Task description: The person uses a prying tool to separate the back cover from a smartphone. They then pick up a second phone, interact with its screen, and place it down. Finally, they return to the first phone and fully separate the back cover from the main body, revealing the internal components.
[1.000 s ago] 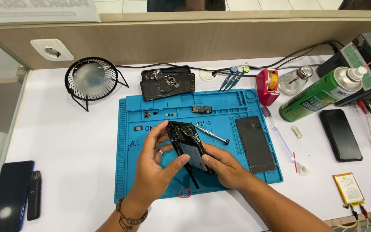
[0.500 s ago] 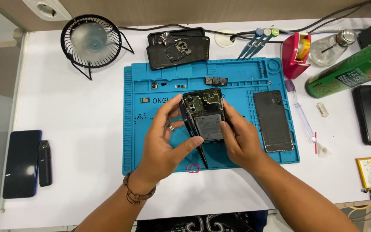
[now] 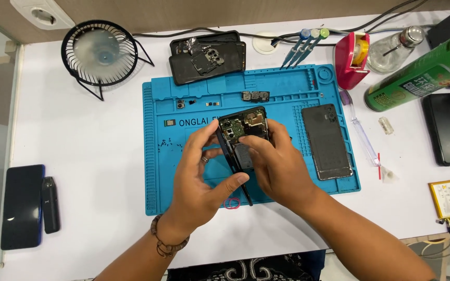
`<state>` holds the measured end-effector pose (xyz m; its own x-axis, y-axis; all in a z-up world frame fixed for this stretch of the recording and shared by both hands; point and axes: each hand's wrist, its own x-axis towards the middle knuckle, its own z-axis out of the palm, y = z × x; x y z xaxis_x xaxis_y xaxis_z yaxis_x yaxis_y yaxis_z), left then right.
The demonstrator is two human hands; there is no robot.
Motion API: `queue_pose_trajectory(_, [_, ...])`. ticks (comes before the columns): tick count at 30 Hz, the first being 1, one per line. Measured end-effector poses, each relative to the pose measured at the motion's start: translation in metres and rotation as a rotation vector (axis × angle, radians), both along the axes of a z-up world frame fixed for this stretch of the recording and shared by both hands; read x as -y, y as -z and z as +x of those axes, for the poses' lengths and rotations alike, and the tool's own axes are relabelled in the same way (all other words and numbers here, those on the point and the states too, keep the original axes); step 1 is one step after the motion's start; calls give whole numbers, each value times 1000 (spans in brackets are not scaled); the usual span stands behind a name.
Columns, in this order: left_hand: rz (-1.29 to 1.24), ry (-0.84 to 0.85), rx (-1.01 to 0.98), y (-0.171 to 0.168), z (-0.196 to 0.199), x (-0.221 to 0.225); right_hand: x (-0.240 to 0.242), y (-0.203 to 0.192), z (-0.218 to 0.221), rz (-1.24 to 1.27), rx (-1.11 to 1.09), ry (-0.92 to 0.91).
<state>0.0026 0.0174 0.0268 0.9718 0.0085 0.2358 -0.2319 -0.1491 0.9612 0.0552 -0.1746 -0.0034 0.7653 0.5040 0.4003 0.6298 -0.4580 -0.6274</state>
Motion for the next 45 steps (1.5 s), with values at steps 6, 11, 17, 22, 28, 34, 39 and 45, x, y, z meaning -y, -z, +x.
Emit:
queue_pose_trajectory(6, [38,-6,36,-2,-3,2,-8,-8,-2,-8,-45,38])
queue_pose_trajectory(11, [79,-4,-16,-8,-5,7,-8,-15,-5,-42,-104,89])
queue_pose_trajectory(17, [110,-52,-27,3,-9,9,-15,-22,-4,81,-110,73])
queue_pose_trajectory(22, [138,-54,-30,1,-10,10,-17,-16,-2,77,4,119])
queue_pose_trajectory(28, [156,-39,37,1,-10,10,-20,-20,-1,94,-8,116])
queue_pose_trajectory(34, [139,-20,40,0,-10,9,-21,-20,-2,71,-11,126])
queue_pose_trajectory(39, [160,-29,57,2,-9,9,-20,-19,-1,53,-37,122])
queue_pose_trajectory(45, [18,56,50,1,-3,-1,-13,-6,3,152,-69,56])
